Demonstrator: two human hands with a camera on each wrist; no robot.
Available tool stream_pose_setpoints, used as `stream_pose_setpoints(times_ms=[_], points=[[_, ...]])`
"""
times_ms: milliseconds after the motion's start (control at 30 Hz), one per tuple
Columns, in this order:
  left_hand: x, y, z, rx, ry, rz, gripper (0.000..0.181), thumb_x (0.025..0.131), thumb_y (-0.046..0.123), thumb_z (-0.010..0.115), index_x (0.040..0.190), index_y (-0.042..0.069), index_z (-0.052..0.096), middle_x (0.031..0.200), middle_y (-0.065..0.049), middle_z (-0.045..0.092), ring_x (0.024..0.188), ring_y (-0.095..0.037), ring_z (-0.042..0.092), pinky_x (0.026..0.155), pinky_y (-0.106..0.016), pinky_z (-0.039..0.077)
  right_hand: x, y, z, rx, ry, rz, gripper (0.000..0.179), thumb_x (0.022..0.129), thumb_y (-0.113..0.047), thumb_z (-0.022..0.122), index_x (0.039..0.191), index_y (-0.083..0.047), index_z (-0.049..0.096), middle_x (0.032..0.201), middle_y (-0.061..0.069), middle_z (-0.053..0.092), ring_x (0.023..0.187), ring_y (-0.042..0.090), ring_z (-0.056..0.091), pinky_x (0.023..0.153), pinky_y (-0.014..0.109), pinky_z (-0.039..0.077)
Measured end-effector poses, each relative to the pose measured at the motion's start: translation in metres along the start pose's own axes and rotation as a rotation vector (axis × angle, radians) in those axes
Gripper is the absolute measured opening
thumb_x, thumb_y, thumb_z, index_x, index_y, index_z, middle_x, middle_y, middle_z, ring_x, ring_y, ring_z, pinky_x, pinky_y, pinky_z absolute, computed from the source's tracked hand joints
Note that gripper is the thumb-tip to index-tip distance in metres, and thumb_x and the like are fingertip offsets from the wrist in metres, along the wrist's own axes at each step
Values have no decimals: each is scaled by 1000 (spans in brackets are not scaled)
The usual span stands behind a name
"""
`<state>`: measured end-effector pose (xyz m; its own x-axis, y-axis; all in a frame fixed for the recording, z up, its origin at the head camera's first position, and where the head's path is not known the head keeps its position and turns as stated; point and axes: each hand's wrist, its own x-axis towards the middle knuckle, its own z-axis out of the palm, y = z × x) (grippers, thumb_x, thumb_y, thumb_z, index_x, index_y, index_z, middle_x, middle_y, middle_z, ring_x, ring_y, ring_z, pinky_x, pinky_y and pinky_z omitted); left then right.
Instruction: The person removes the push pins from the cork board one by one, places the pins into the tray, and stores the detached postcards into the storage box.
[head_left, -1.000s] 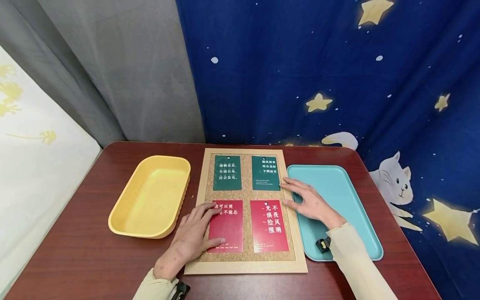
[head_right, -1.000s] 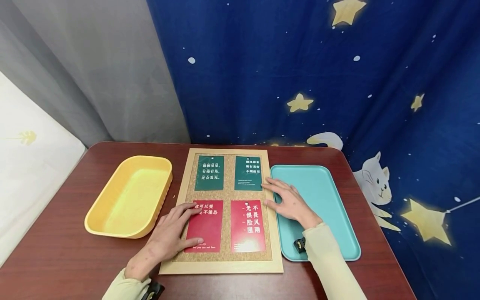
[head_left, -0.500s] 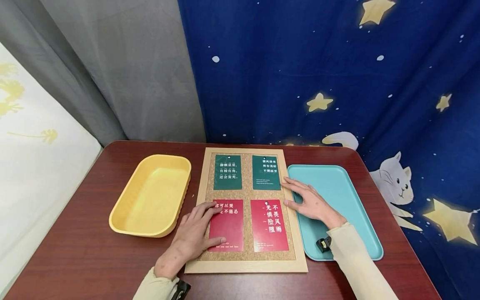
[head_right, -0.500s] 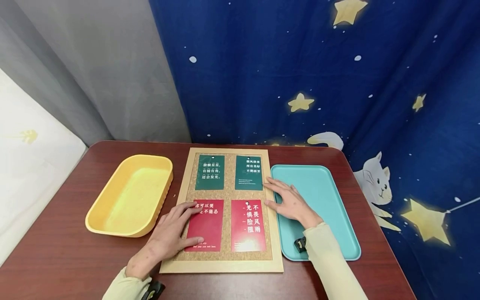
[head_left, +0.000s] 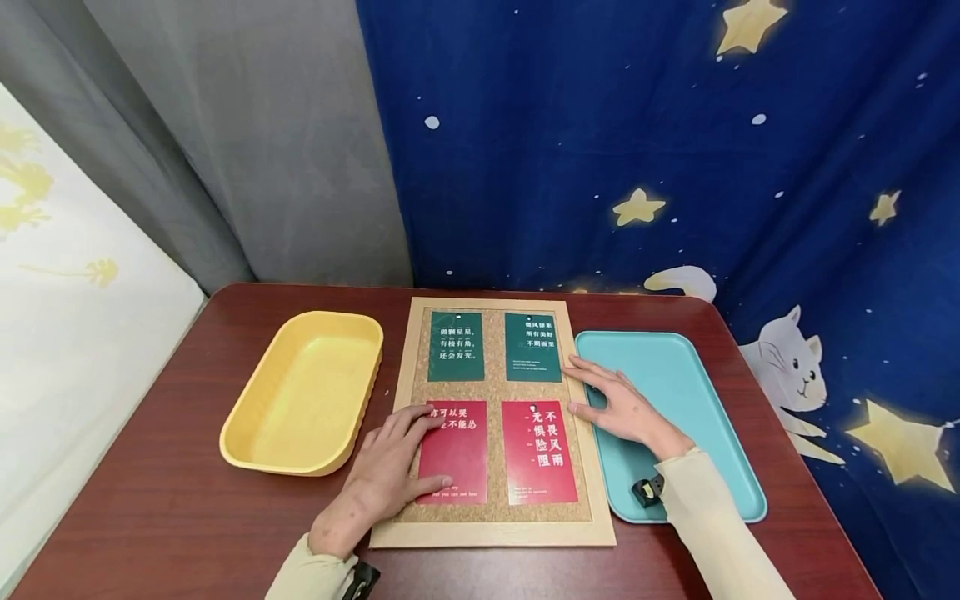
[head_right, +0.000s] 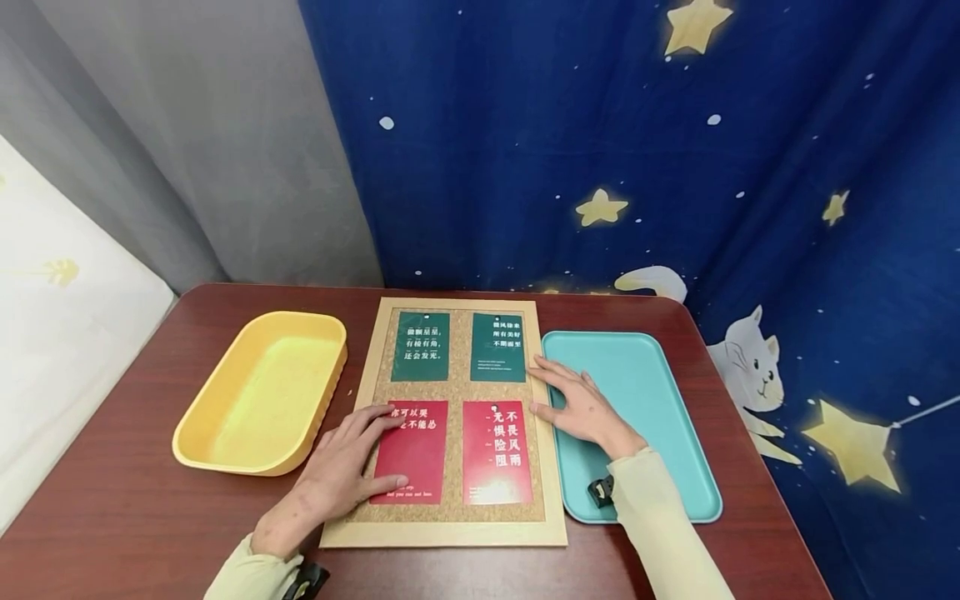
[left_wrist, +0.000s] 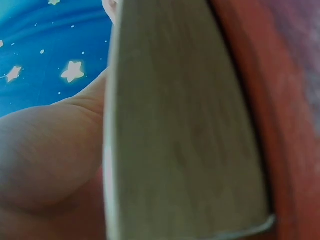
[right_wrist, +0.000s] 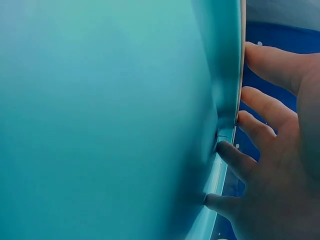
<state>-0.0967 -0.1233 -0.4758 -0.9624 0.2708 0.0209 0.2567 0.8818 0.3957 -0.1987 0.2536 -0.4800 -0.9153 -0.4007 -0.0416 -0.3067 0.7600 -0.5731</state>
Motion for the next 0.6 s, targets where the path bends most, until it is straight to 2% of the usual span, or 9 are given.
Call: stream_pose_setpoints(times_ms=[267, 600], points=[[0, -2, 1, 11, -1, 8, 82, 78, 55, 87, 146, 20, 57, 160, -5, 45, 148, -29, 41, 111, -58, 45, 0, 2, 3, 39, -6, 8, 64, 98, -33, 73, 156, -22, 50, 172, 5, 33, 159, 38, 27, 124, 76, 7], [2, -1, 0, -18, 7, 21, 88, 77, 50, 89, 151, 20, 53, 164, -5, 41, 150, -31, 39, 110, -60, 45, 0, 2, 1, 75, -2, 11, 64, 97, -33, 74, 155, -22, 51, 172, 5, 33, 160, 37, 27, 125, 75, 5]])
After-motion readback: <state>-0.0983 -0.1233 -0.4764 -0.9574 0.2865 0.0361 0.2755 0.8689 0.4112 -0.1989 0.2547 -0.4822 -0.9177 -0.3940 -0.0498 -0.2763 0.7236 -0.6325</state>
